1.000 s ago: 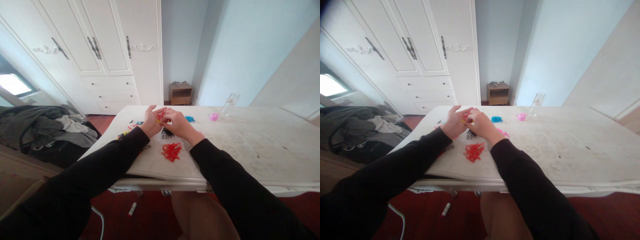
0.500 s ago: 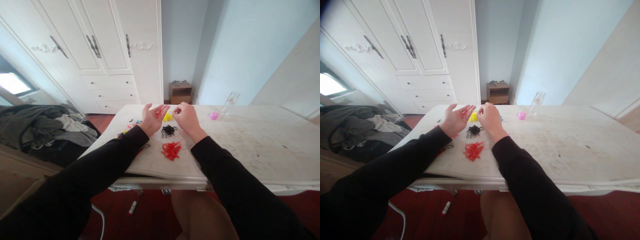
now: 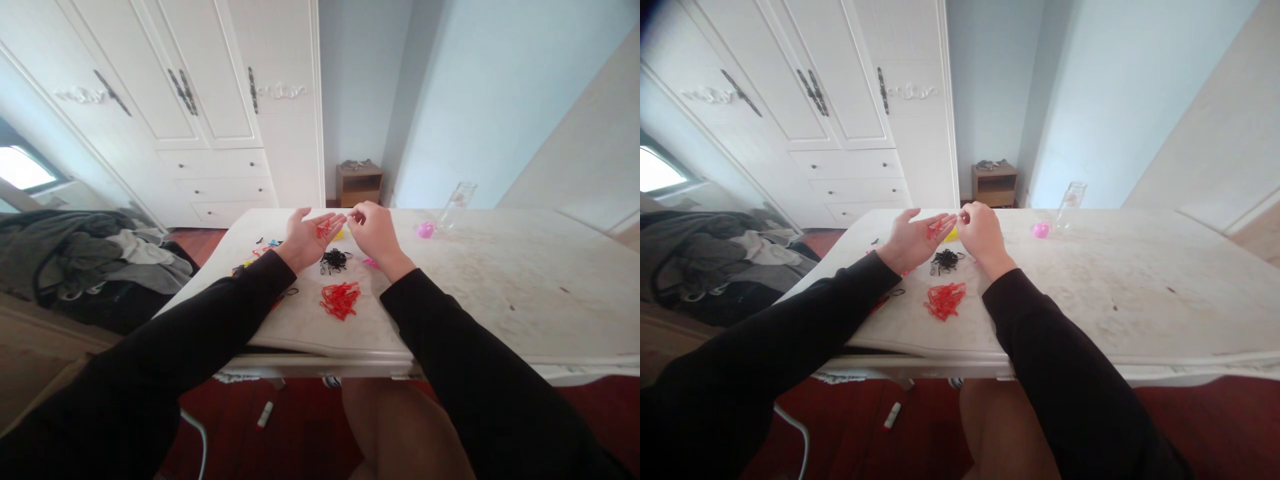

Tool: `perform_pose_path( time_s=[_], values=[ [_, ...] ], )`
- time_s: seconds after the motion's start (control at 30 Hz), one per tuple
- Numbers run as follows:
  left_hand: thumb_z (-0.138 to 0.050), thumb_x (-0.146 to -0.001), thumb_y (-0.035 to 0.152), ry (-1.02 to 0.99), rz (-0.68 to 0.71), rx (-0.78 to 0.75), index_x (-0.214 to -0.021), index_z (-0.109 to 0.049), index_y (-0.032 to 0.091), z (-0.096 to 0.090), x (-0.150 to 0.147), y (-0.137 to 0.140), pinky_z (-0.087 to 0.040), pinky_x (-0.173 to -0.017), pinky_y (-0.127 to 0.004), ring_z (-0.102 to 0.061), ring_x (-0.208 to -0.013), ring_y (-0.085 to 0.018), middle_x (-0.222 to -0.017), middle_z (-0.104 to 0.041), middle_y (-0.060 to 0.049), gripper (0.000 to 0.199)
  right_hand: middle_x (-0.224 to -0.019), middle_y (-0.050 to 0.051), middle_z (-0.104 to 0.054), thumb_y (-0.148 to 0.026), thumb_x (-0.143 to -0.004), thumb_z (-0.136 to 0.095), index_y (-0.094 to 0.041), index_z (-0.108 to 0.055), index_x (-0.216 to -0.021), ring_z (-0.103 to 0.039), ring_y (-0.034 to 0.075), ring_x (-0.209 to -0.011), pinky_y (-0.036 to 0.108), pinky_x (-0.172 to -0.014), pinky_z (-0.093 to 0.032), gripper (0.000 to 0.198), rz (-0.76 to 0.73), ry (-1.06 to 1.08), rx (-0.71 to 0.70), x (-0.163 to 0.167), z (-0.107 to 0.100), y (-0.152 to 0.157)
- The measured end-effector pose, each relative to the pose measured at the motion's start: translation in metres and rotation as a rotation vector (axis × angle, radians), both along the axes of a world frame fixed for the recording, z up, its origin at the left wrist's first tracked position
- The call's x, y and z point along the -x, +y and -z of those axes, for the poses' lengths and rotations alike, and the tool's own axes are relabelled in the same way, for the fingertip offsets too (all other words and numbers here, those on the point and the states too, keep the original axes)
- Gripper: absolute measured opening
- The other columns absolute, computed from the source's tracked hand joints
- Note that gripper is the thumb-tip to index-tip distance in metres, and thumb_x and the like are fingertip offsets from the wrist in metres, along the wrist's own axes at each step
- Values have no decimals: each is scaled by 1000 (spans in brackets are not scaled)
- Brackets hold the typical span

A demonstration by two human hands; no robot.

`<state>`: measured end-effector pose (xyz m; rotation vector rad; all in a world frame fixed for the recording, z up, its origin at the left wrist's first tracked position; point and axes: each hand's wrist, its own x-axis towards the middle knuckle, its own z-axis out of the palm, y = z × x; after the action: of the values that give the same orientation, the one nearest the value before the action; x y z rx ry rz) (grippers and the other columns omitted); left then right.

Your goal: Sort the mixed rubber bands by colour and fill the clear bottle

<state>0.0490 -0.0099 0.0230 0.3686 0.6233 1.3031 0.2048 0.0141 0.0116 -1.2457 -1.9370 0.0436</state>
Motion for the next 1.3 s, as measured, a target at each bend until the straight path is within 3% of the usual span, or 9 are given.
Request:
perform_pose_path(
  time_s=[0.1,0.2,0.3,0.4,0.53,0.7,1.0,1.13,1.3],
  values=[
    [-44,-88,10,31,51,-4,-139,-57,3,1,-3,0,-65,-81,-29,-78,-99,-25,-117,-74,-24,53,-84,8,-68,-14,-84,-53,-18,-69,-81,-59,22,-80,34,-77,-44,17,1,63,-11,-4,-2,0],
    [-44,-83,-1,77,76,-7,-140,-56,2,3,-5,1,-64,-81,-24,-78,-95,-22,-114,-75,-22,58,-87,10,-69,-13,-86,-49,-19,-70,-82,-60,24,-84,36,-78,-44,22,95,58,0,-11,-1,3],
    [-46,-87,3,90,39,-20,-140,-55,2,4,-4,4,-64,-79,-23,-78,-97,-22,-116,-74,-23,53,-97,15,-70,-12,-87,-48,-18,-72,-79,-60,29,-100,42,-86,-44,27,164,-89,56,-18,3,4],
    [-46,-92,12,65,-15,-23,-142,-53,2,4,-2,5,-64,-77,-24,-77,-103,-24,-121,-72,-24,51,-110,17,-71,-9,-84,-50,-17,-75,-81,-54,34,-118,48,-95,-40,26,117,-292,138,-18,9,2],
    [-47,-92,16,42,-29,-15,-145,-49,1,2,0,5,-64,-76,-24,-76,-107,-26,-123,-71,-25,55,-113,18,-74,-8,-83,-51,-16,-77,-89,-51,37,-126,59,-102,-34,29,79,-461,246,-13,15,1],
    [-49,-92,17,36,-45,-13,-144,-50,-1,1,0,3,-64,-76,-24,-76,-106,-26,-119,-72,-26,55,-122,25,-70,-6,-82,-51,-12,-78,-93,-47,37,-134,59,-105,-31,30,85,-562,255,-9,11,3],
    [-45,-96,25,-21,-197,-6,-134,-59,6,-2,4,4,-63,-78,-25,-76,-101,-24,-115,-74,-22,45,-132,15,-70,-12,-86,-49,-17,-73,-109,-52,32,-129,48,-99,-32,34,-86,-389,245,6,8,-1],
    [-42,-98,24,22,-148,5,-134,-57,3,-1,5,4,-63,-77,-26,-76,-95,-24,-107,-74,-21,45,-123,12,-72,-10,-82,-51,-17,-72,-110,-54,30,-123,45,-96,-32,35,-68,-250,146,2,8,0],
    [-38,-99,26,67,-17,-52,-136,-52,-5,1,4,3,-62,-76,-26,-75,-81,-21,-94,-74,-20,49,-105,11,-71,-18,-89,-52,-17,-72,-96,-55,29,-108,42,-90,-33,21,-80,-95,-28,-1,0,-4]
  ],
)
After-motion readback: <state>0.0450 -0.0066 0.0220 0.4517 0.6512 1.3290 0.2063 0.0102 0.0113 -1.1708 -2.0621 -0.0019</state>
